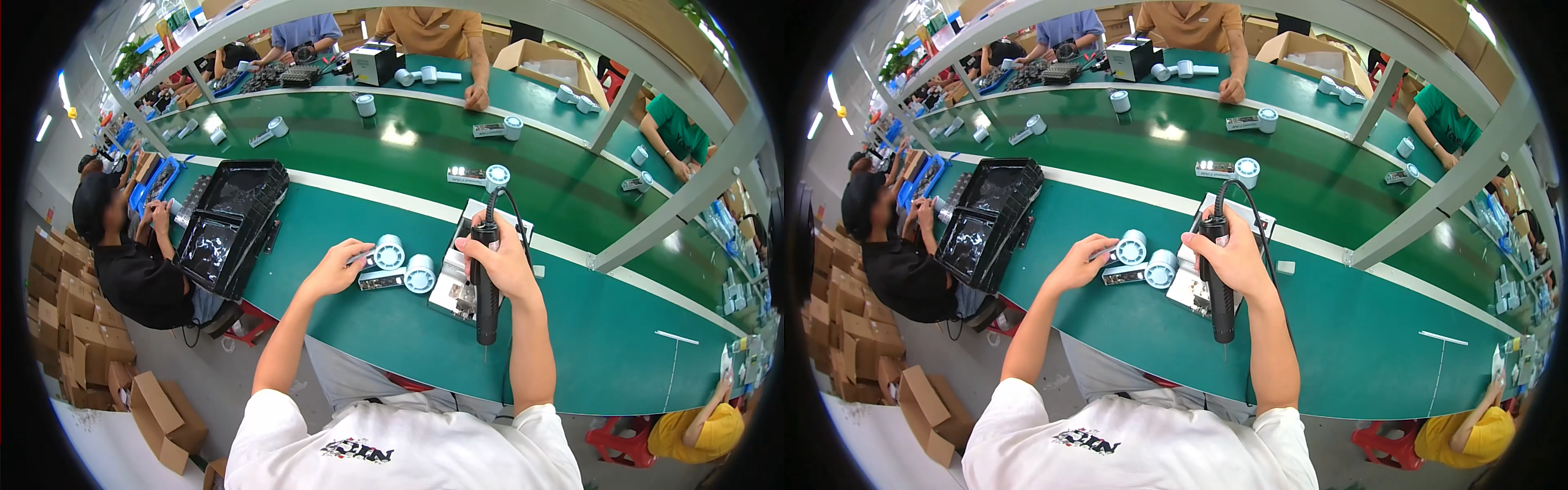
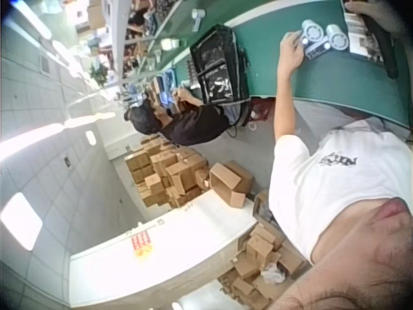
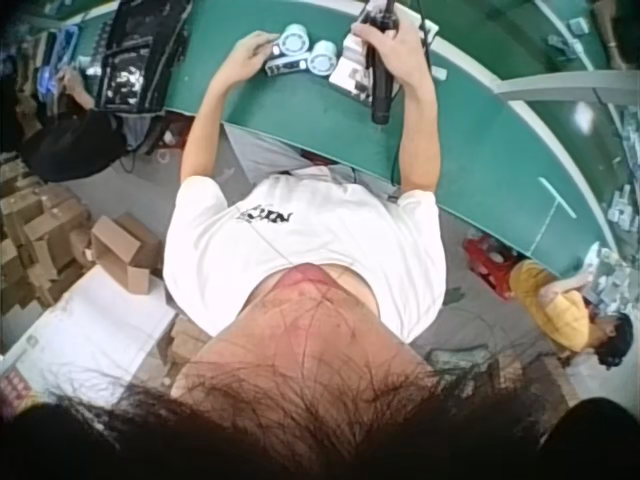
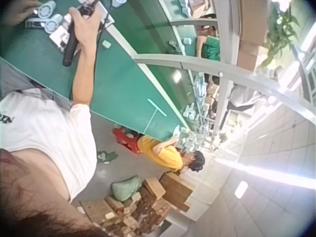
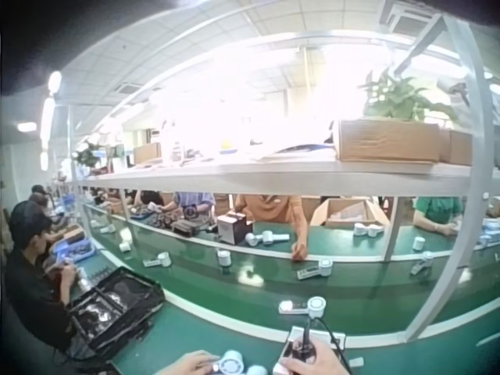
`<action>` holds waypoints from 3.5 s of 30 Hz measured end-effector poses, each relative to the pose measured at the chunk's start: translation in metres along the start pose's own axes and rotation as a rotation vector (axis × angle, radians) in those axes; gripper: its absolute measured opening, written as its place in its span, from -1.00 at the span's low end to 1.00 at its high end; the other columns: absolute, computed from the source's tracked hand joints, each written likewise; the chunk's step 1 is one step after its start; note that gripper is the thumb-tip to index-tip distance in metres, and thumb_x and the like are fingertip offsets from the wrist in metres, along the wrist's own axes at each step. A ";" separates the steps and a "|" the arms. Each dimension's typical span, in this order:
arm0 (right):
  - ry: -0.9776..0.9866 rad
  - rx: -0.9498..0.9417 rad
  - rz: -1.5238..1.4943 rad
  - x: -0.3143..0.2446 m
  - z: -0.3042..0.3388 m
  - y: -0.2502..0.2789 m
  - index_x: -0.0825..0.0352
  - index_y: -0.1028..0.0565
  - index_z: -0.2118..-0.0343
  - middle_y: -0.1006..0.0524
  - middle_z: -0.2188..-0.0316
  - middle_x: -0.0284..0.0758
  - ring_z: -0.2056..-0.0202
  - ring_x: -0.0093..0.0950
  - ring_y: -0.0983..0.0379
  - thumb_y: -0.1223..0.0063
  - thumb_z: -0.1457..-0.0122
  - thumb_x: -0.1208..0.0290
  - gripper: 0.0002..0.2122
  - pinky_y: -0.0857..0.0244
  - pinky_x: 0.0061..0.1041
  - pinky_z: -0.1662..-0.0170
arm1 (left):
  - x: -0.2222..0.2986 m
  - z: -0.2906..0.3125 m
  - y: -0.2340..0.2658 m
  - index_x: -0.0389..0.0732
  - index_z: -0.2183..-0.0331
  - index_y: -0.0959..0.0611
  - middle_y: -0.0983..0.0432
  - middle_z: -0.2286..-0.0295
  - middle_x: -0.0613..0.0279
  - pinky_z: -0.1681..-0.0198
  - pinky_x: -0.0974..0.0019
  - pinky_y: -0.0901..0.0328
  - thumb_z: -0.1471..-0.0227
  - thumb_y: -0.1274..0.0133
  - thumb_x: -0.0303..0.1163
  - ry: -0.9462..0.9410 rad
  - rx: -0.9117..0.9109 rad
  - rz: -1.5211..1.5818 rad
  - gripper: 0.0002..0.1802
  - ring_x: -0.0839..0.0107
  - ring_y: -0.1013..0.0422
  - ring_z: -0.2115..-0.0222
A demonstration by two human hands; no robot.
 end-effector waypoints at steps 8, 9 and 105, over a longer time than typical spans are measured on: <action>-0.004 0.013 -0.019 0.001 0.002 0.000 0.27 -0.33 0.25 -0.47 0.63 -0.37 0.65 -0.59 -0.42 -0.24 -0.08 0.50 -0.72 -0.31 -0.58 0.58 | 0.006 -0.003 0.006 -0.28 -0.04 -0.56 -0.53 0.15 0.06 0.07 0.23 -0.38 -0.12 -0.11 -0.45 0.007 -0.034 -0.025 -0.58 0.24 -0.49 0.17; 0.002 0.008 -0.010 0.000 0.002 0.001 0.27 -0.33 0.25 -0.47 0.63 -0.37 0.65 -0.59 -0.42 -0.24 -0.08 0.50 -0.72 -0.31 -0.58 0.58 | 0.008 -0.008 0.008 -0.27 -0.04 -0.56 -0.53 0.14 0.07 0.07 0.23 -0.38 -0.10 -0.13 -0.44 -0.021 -0.027 -0.031 -0.56 0.25 -0.49 0.17; 0.597 0.465 -0.311 -0.032 0.095 0.005 0.44 -0.35 0.09 -0.43 0.61 -0.14 0.63 -0.35 -0.34 0.46 -0.12 -0.47 -0.14 -0.30 -0.34 0.53 | 0.106 0.152 -0.154 -0.29 0.16 -0.62 -0.46 0.19 0.06 0.13 0.11 -0.44 0.23 -0.40 -0.07 -0.466 0.352 -0.206 -0.36 0.03 -0.42 0.15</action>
Point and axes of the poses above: each hand's wrist, its own z-axis away from the middle knuckle, its own y-axis out of the back of the hand, x = y × z, the point moved 8 cm from there along -z, towards the middle knuckle
